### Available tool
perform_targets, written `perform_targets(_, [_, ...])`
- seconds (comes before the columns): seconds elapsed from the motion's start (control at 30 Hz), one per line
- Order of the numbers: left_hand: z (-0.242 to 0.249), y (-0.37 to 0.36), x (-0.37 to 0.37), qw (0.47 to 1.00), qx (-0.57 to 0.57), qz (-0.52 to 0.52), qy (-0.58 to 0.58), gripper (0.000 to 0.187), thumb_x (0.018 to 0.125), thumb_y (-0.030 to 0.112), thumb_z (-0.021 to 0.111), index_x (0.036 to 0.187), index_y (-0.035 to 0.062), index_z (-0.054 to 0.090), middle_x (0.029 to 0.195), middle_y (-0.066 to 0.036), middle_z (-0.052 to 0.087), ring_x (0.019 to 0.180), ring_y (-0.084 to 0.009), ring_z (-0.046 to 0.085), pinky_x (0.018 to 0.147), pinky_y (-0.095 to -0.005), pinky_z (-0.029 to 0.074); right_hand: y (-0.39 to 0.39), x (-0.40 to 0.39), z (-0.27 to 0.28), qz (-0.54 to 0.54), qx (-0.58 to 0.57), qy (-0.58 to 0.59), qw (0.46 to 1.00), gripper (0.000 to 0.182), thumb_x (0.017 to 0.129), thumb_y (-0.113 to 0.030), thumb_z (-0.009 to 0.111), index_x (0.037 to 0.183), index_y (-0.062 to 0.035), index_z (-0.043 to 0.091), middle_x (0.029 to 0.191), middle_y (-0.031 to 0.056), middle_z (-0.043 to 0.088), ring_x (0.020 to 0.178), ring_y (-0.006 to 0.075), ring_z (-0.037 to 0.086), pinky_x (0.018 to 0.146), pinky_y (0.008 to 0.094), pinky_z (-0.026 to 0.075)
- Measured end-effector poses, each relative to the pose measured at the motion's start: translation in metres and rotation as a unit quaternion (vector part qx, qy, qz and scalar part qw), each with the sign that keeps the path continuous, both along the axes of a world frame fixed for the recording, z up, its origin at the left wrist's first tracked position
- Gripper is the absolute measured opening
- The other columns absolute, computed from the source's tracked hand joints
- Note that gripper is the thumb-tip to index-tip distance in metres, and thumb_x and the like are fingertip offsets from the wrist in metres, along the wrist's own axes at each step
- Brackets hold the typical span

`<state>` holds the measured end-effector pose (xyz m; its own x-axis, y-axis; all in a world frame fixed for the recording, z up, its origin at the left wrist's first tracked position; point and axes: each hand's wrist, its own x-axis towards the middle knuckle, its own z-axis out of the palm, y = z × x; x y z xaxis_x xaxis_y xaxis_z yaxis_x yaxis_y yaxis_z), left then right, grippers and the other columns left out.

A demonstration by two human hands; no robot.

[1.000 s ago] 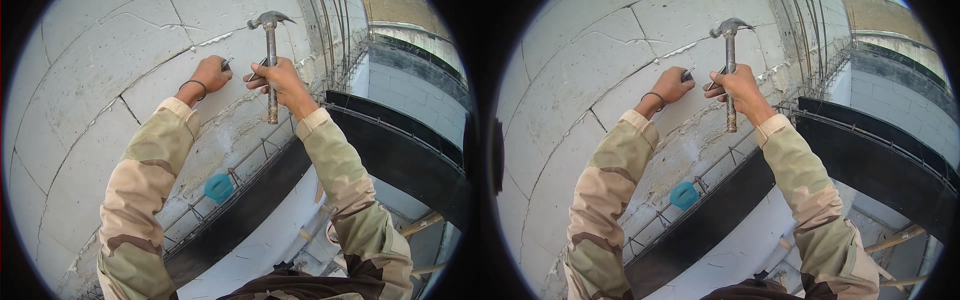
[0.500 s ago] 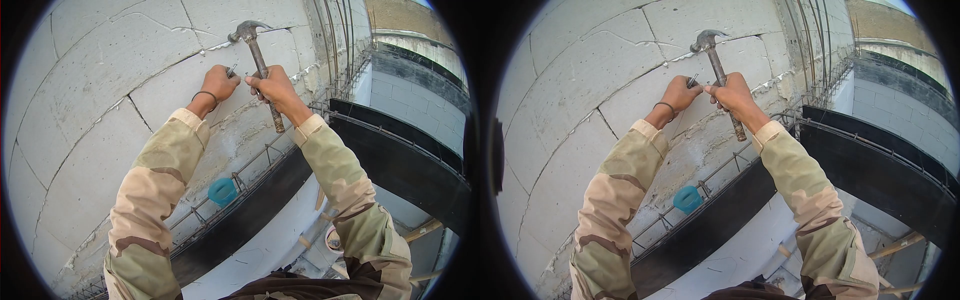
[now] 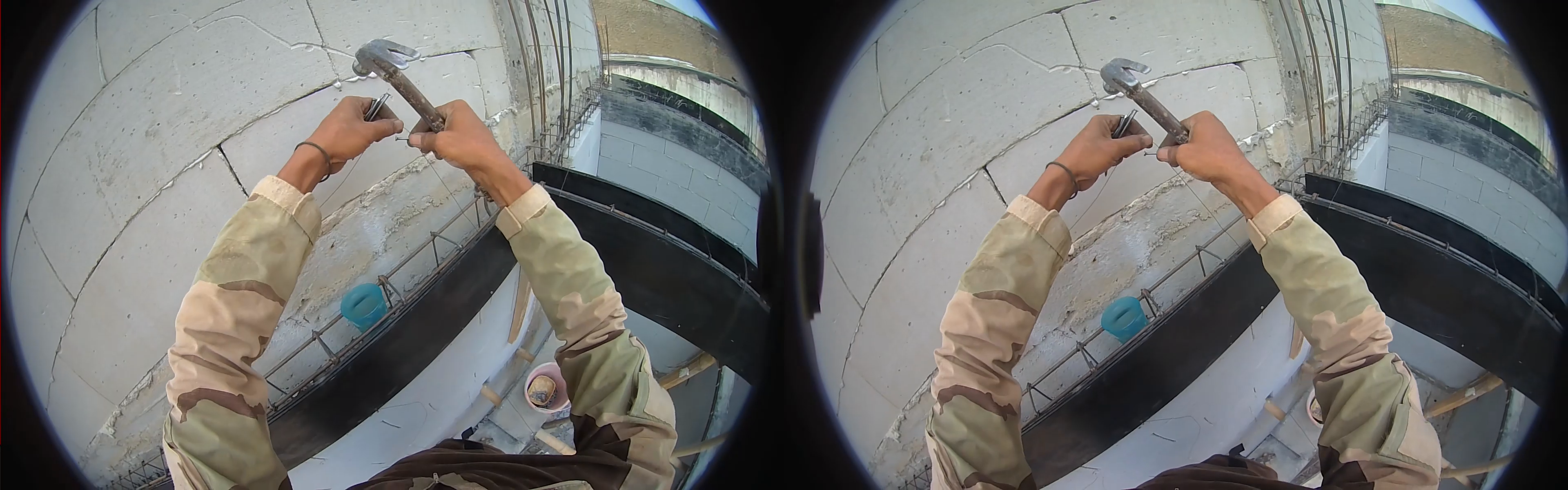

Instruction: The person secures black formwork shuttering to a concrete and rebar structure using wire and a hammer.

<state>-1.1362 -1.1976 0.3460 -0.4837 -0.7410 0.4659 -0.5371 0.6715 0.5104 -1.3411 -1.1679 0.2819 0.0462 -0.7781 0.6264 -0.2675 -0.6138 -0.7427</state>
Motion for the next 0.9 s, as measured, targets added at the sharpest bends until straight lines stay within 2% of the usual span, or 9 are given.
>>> perform_targets(0.13, [-0.046, 0.002, -0.002, 0.908, 0.326, -0.111, 0.239, 0.016, 0.097, 0.018, 0.073, 0.097, 0.0034, 0.066, 0.075, 0.0, 0.057, 0.054, -0.0031, 0.04, 0.045, -0.0195, 0.028, 0.006, -0.001, -0.013, 0.056, 0.003, -0.119, 0.991, 0.009, 0.081, -0.005, 0.079, 0.083, 0.0034, 0.076, 0.07, 0.0072, 0.068, 0.059, 0.0133, 0.059, 0.054, 0.0293, 0.045])
perform_targets(0.27, [-0.097, 0.023, -0.042, 0.821, 0.367, -0.128, 0.419, 0.015, 0.097, 0.015, 0.072, 0.096, 0.002, 0.064, 0.076, -0.002, 0.06, 0.052, -0.0034, 0.04, 0.043, -0.0201, 0.028, -0.006, 0.006, -0.034, -0.018, -0.017, -0.181, 0.983, 0.009, 0.082, -0.002, 0.076, 0.084, 0.0067, 0.074, 0.07, 0.01, 0.068, 0.056, 0.0141, 0.059, 0.052, 0.0296, 0.046])
perform_targets(0.33, [-0.099, 0.046, -0.058, 0.936, 0.132, 0.028, 0.326, 0.014, 0.094, 0.013, 0.071, 0.088, 0.0018, 0.065, 0.073, -0.003, 0.062, 0.055, -0.0067, 0.047, 0.047, -0.0249, 0.036, -0.007, 0.004, -0.039, -0.106, -0.037, -0.171, 0.979, 0.014, 0.08, -0.006, 0.081, 0.086, 0.0055, 0.077, 0.069, 0.0125, 0.072, 0.056, 0.0173, 0.068, 0.054, 0.031, 0.053])
perform_targets(0.4, [-0.088, 0.045, -0.056, 0.957, 0.035, 0.048, 0.283, 0.014, 0.091, 0.011, 0.07, 0.083, -0.0004, 0.066, 0.07, -0.007, 0.064, 0.058, -0.0123, 0.053, 0.054, -0.0312, 0.043, -0.007, -0.002, -0.037, -0.109, -0.03, -0.164, 0.98, 0.014, 0.08, -0.008, 0.082, 0.085, 0.0042, 0.078, 0.069, 0.0141, 0.073, 0.057, 0.0183, 0.07, 0.056, 0.0318, 0.055])
perform_targets(0.47, [-0.052, 0.049, -0.039, 0.98, -0.194, 0.029, 0.018, 0.014, 0.089, 0.01, 0.071, 0.085, -0.0024, 0.066, 0.071, -0.009, 0.065, 0.061, -0.015, 0.055, 0.06, -0.0328, 0.046, -0.003, -0.011, -0.027, -0.108, -0.039, -0.108, 0.988, 0.013, 0.08, -0.008, 0.082, 0.085, 0.0036, 0.078, 0.069, 0.0136, 0.073, 0.057, 0.0178, 0.069, 0.056, 0.0323, 0.054])
perform_targets(0.53, [-0.008, 0.052, -0.029, 0.95, -0.273, -0.034, -0.149, 0.013, 0.089, 0.009, 0.072, 0.09, -0.0023, 0.066, 0.072, -0.011, 0.066, 0.064, -0.0141, 0.054, 0.063, -0.0325, 0.048, 0.009, -0.017, -0.011, -0.091, -0.03, -0.082, 0.992, 0.013, 0.08, -0.007, 0.081, 0.084, 0.0041, 0.077, 0.068, 0.0122, 0.072, 0.056, 0.0171, 0.066, 0.054, 0.0323, 0.052])
perform_targets(0.67, [0.035, 0.043, -0.019, 0.956, -0.184, -0.105, -0.205, 0.015, 0.092, 0.013, 0.075, 0.09, -0.0003, 0.069, 0.074, -0.003, 0.065, 0.068, -0.0098, 0.053, 0.064, -0.0301, 0.046, 0.022, -0.024, 0.0, 0.069, -0.025, -0.02, 0.997, 0.012, 0.08, -0.005, 0.08, 0.084, 0.0051, 0.075, 0.07, 0.0095, 0.068, 0.056, 0.0159, 0.062, 0.051, 0.0299, 0.047])
perform_targets(0.8, [-0.015, 0.009, -0.009, 0.991, 0.031, -0.131, 0.022, 0.017, 0.092, 0.019, 0.079, 0.097, 0.0046, 0.071, 0.077, 0.003, 0.062, 0.064, -0.0058, 0.051, 0.057, -0.0235, 0.041, 0.015, -0.02, -0.022, 0.201, -0.062, -0.113, 0.971, 0.009, 0.082, -0.003, 0.079, 0.084, 0.0047, 0.074, 0.07, 0.008, 0.068, 0.055, 0.014, 0.061, 0.049, 0.0267, 0.046])
perform_targets(0.9, [-0.063, 0.017, -0.029, 0.907, 0.235, -0.147, 0.316, 0.016, 0.092, 0.013, 0.078, 0.1, 0.0012, 0.07, 0.075, 0.001, 0.061, 0.057, -0.0049, 0.048, 0.047, -0.0192, 0.034, 0.004, -0.01, -0.043, 0.188, -0.085, -0.241, 0.948, 0.008, 0.082, -0.002, 0.079, 0.085, 0.0041, 0.074, 0.07, 0.0075, 0.069, 0.054, 0.013, 0.061, 0.048, 0.0256, 0.045])
